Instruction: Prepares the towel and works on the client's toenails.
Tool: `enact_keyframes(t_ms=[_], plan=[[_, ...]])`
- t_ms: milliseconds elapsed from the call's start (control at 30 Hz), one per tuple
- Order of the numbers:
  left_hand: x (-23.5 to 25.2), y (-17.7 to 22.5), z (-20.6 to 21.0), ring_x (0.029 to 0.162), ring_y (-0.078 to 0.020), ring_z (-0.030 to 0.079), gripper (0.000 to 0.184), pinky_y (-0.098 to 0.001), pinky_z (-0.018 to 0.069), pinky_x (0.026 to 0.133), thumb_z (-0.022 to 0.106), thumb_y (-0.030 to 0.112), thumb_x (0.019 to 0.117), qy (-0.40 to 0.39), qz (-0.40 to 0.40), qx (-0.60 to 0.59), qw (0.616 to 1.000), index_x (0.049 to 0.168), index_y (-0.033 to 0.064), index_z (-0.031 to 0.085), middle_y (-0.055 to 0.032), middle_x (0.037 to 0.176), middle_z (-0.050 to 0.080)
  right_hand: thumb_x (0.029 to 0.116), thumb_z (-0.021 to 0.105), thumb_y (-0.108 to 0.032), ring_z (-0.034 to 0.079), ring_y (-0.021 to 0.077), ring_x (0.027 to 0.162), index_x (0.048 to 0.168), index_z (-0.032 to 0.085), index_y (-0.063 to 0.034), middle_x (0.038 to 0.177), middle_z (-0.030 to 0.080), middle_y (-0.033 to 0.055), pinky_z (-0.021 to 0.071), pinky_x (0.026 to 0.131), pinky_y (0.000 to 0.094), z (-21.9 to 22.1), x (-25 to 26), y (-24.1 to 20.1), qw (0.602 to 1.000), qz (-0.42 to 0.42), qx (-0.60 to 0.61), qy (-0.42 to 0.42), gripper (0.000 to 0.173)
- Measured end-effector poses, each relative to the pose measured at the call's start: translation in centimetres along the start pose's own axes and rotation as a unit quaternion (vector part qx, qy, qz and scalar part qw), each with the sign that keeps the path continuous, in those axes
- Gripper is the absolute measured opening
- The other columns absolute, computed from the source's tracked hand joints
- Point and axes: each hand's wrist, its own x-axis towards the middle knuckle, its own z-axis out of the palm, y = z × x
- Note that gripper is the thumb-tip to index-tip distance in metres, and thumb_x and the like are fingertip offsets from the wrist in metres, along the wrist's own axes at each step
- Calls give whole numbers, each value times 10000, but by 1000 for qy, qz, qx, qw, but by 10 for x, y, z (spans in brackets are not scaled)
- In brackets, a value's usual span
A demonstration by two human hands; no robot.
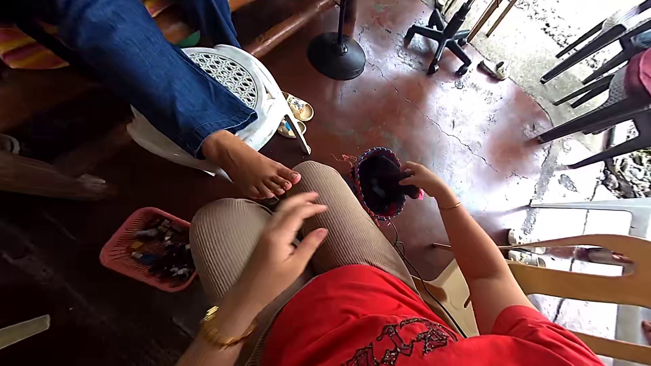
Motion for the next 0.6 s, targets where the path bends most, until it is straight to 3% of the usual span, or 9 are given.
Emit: enact_keyframes(t_ms=[67,167,233,300,367,467,533,600], plan=[[36,-36,69,1324,-229,557,377,-453,460,1112,538,374,1038,-76,-19,10,997,1265,119,699,-98,1405,609,962,600,-7,650,250,844,1285,558,-42,1062,672,183,555,746,459,-28,9,12,998,-18,67,12,327],[98,-57,148,1343,-289,543,356,-569,315,1179,539,335,1041,-182,-12,113,977,1279,112,681,-113,1408,609,961,551,2,641,149,776,1230,552,-91,979,662,94,567,703,368,-62,30,22,986,-40,156,44,285],[142,-61,192,1397,-358,483,402,-650,170,1214,561,328,1042,-276,-31,192,941,1343,71,630,-179,1446,563,942,560,31,647,143,797,1213,537,-68,985,655,92,573,730,358,-83,57,35,981,-47,178,59,290],[182,-67,233,1415,-425,424,495,-697,81,1202,546,384,1046,-379,-64,272,882,1392,32,577,-239,1465,515,913,590,75,668,220,858,1263,512,6,1035,665,172,575,776,424,-102,99,58,988,-26,134,72,365],[217,-79,275,1386,-453,438,559,-734,116,1171,511,448,1051,-440,-95,316,835,1393,12,578,-262,1433,532,918,601,80,680,323,961,1366,485,5,1142,664,248,560,843,513,-109,137,83,995,17,41,87,469],[265,-109,339,1280,-465,531,453,-715,373,1022,566,355,1031,-473,-90,318,817,1272,-19,646,-265,1330,601,900,608,55,632,437,1182,1436,533,-89,1295,638,264,502,968,657,-113,193,131,988,16,-100,115,561],[297,-127,376,1204,-471,586,321,-702,453,926,601,207,994,-501,-88,311,802,1167,-54,668,-278,1237,640,922,579,44,597,409,1268,1410,601,-140,1351,637,213,465,1035,655,-116,223,153,983,2,-132,125,521],[325,-142,409,1211,-487,579,278,-703,468,913,602,97,972,-525,-112,324,779,1192,-66,653,-298,1256,621,949,542,33,605,401,1260,1360,659,-155,1336,654,197,460,1031,651,-120,240,165,982,10,-130,135,466]])
